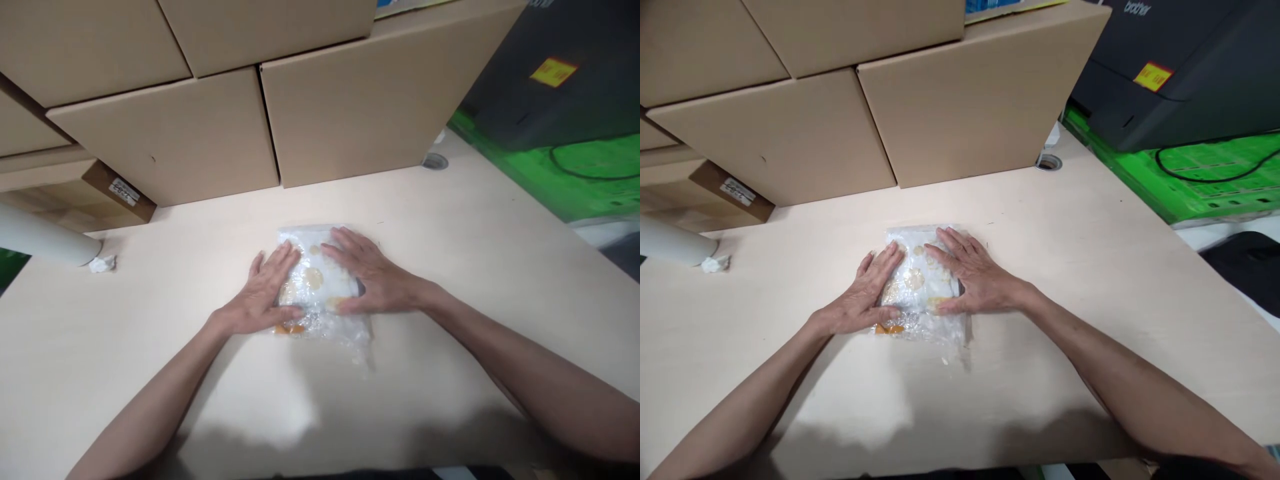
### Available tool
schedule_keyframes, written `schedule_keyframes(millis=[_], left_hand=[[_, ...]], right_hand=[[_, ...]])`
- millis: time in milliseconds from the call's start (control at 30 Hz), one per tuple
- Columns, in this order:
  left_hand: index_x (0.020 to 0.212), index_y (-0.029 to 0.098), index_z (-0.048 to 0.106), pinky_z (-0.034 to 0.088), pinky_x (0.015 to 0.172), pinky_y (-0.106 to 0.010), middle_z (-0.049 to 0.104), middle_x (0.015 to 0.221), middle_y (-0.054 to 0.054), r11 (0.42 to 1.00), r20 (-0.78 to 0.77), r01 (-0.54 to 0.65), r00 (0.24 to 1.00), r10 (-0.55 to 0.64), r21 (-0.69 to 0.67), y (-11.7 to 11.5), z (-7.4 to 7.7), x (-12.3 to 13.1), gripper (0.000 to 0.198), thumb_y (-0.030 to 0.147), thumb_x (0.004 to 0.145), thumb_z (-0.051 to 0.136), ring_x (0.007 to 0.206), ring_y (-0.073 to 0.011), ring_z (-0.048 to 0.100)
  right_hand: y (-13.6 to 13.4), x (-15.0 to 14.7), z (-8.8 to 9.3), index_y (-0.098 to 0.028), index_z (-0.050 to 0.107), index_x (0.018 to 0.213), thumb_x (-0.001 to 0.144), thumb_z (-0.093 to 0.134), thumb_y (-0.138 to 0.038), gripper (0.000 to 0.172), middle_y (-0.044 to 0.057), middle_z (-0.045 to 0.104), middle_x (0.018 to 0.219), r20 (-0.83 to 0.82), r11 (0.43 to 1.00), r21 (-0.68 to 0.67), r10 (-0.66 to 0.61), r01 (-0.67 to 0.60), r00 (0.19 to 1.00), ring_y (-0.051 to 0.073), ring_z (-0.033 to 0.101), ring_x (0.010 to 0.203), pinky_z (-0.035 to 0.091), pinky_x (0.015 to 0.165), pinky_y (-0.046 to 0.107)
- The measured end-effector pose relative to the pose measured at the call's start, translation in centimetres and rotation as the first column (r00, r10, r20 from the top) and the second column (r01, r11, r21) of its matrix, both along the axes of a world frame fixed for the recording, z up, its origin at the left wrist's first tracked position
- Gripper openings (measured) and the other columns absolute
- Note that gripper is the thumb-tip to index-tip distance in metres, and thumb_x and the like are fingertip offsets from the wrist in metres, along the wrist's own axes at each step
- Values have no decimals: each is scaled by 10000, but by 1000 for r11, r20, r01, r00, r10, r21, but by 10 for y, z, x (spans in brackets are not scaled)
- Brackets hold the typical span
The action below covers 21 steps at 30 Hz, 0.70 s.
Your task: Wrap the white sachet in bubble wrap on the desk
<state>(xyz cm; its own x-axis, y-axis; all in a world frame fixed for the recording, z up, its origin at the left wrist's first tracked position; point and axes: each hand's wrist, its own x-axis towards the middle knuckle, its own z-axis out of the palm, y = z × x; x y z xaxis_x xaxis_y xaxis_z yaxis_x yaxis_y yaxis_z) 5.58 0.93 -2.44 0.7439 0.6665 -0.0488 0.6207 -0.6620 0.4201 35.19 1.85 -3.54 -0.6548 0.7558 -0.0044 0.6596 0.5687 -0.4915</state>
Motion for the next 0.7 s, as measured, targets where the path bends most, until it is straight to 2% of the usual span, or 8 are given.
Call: schedule_keyframes(millis=[100,200,300,367,467,567,700], left_hand=[[1538,343,-255,-6,1218,-619,-97,1669,-96,999,9,10,1000,-9,-53,3,4,-3,1037,697,897,480,1540,-345,-14],[1585,319,-116,-36,1197,-653,-120,1660,-125,999,-17,-34,999,34,19,5,1,-4,1163,786,771,572,1527,-398,-44],[1598,288,1,-66,1186,-659,-46,1668,-152,993,-16,-50,999,52,103,8,-3,-4,1206,832,702,596,1524,-420,-1],[1596,284,-9,-67,1196,-637,39,1669,-162,992,0,-36,999,37,125,10,-5,-4,1221,844,693,593,1525,-405,81],[1589,259,-95,-68,1204,-612,90,1662,-182,990,0,-44,999,44,137,12,-7,-3,1280,854,685,587,1520,-391,145],[1582,229,-143,-64,1204,-603,84,1659,-198,988,-19,-66,997,70,142,11,-9,0,1307,855,692,580,1521,-392,135],[1593,208,-96,-43,1198,-615,88,1656,-210,986,-36,-111,992,117,125,11,-9,5,1291,852,698,576,1524,-402,104]], right_hand=[[5,6,2,-390,95,1594,663,623,-847,1164,12,-18,1692,-4,997,-43,57,-57,998,442,-33,1518,74,1207,635],[7,9,1,-378,99,1596,658,624,-850,1174,21,-44,1691,0,997,-41,71,-71,997,443,-48,1516,55,1202,642],[6,8,-1,-365,99,1598,680,626,-832,1157,33,-52,1690,12,997,-36,61,-61,998,434,-53,1518,44,1200,639],[6,7,-2,-361,101,1598,684,632,-824,1154,33,-46,1690,14,998,-34,57,-57,998,425,-49,1521,48,1203,628],[7,6,-3,-348,126,1597,699,630,-812,1129,36,-38,1690,7,999,-15,49,-48,999,413,-40,1524,56,1208,613],[8,5,-5,-332,161,1594,718,612,-810,1096,52,-21,1690,-2,999,6,42,-42,999,410,-28,1526,57,1206,614],[10,2,-7,-327,190,1588,701,602,-830,1100,79,19,1689,0,999,27,22,-22,1000,398,0,1530,78,1202,614]])
